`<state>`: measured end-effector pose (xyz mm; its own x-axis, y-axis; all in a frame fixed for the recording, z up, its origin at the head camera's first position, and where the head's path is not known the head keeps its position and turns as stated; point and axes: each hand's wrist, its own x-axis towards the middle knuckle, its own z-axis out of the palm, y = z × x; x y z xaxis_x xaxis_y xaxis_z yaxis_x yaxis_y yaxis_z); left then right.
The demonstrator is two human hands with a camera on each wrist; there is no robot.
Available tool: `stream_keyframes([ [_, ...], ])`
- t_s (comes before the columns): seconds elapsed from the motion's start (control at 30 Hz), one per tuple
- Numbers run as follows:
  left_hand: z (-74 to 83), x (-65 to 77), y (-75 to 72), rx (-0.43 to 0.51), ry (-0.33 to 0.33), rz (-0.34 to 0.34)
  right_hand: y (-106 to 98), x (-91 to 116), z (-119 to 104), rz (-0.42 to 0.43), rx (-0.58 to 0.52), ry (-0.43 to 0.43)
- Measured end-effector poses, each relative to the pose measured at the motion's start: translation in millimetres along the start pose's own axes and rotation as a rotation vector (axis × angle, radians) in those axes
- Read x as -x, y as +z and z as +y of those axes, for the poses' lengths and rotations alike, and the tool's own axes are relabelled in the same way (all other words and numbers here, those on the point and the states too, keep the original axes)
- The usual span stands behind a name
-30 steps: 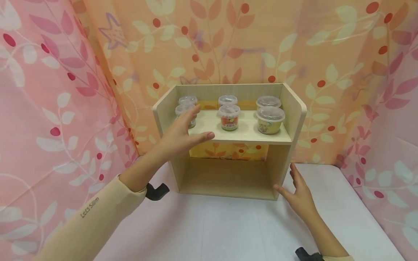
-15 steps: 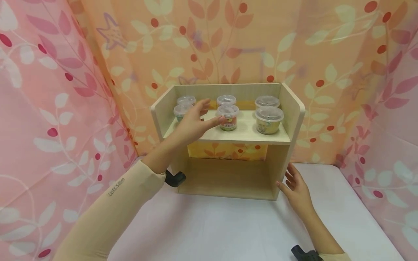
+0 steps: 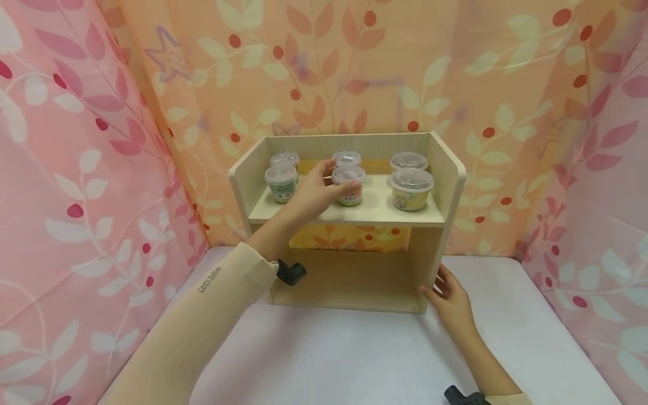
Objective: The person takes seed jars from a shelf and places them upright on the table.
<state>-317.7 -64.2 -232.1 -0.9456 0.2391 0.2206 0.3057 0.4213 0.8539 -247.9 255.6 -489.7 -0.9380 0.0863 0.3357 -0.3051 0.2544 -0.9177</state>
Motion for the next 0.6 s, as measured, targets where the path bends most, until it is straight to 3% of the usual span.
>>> stream_keyframes([
  [0.6, -4.2, -9.6, 5.6, -0.006, -0.002, 0.069, 7.3, 1.6, 13.4, 0.025, 0.061, 0.048],
])
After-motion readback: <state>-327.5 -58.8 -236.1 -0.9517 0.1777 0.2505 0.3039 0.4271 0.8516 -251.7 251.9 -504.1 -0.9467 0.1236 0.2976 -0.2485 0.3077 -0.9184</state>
